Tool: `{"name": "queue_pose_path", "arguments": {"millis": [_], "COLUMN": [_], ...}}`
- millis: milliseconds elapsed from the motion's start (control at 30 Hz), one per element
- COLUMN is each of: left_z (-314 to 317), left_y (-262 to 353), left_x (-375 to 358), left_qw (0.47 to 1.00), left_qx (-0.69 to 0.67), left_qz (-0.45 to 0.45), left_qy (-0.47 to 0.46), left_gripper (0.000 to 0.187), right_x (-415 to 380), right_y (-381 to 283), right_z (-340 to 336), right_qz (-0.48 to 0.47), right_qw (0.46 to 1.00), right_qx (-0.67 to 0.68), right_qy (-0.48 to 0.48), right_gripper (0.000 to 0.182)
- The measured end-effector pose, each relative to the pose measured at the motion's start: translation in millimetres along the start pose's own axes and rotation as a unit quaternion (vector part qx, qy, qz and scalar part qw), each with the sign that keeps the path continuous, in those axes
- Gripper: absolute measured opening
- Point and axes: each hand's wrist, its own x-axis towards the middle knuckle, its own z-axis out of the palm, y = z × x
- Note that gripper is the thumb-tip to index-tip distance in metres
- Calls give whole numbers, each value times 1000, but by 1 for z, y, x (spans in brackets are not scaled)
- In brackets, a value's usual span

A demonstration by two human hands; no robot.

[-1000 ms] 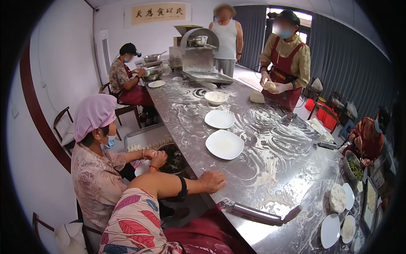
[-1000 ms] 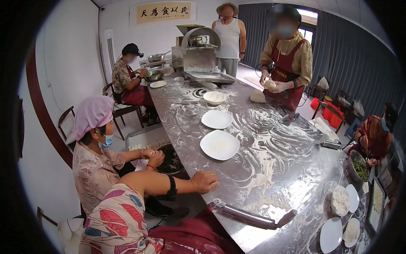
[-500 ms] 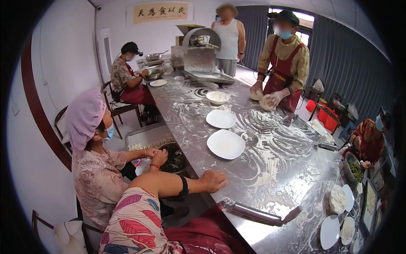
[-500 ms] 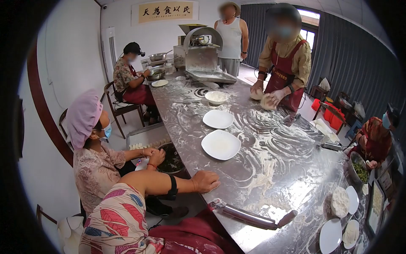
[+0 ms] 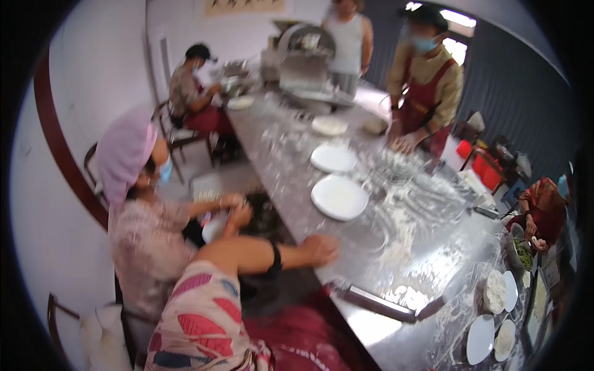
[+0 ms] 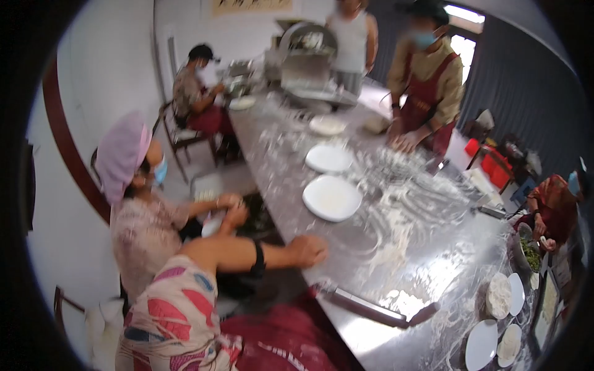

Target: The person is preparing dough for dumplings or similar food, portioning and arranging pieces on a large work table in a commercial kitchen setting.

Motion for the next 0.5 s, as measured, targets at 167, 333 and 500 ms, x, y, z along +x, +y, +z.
{"name": "queue_pose_path", "arguments": {"millis": [167, 333, 500], "left_z": [-18, -18, -10], "left_y": [28, 66, 1], "left_x": [-2, -52, -106], "left_qw": [971, 853, 763], "left_qx": [-83, -270, -232], "left_qz": [-161, -320, -518], "left_qy": [155, 313, 309], "left_gripper": [17, 39, 54], "right_x": [-4, -3, -2], "right_y": [-11, -9, -2], "right_z": [-3, 2, 8], "right_qz": [111, 44, 18], "right_qw": [990, 999, 999], "right_qx": [84, 26, -20], "right_qy": [-36, 11, 35], "right_gripper": [41, 49, 57]}}
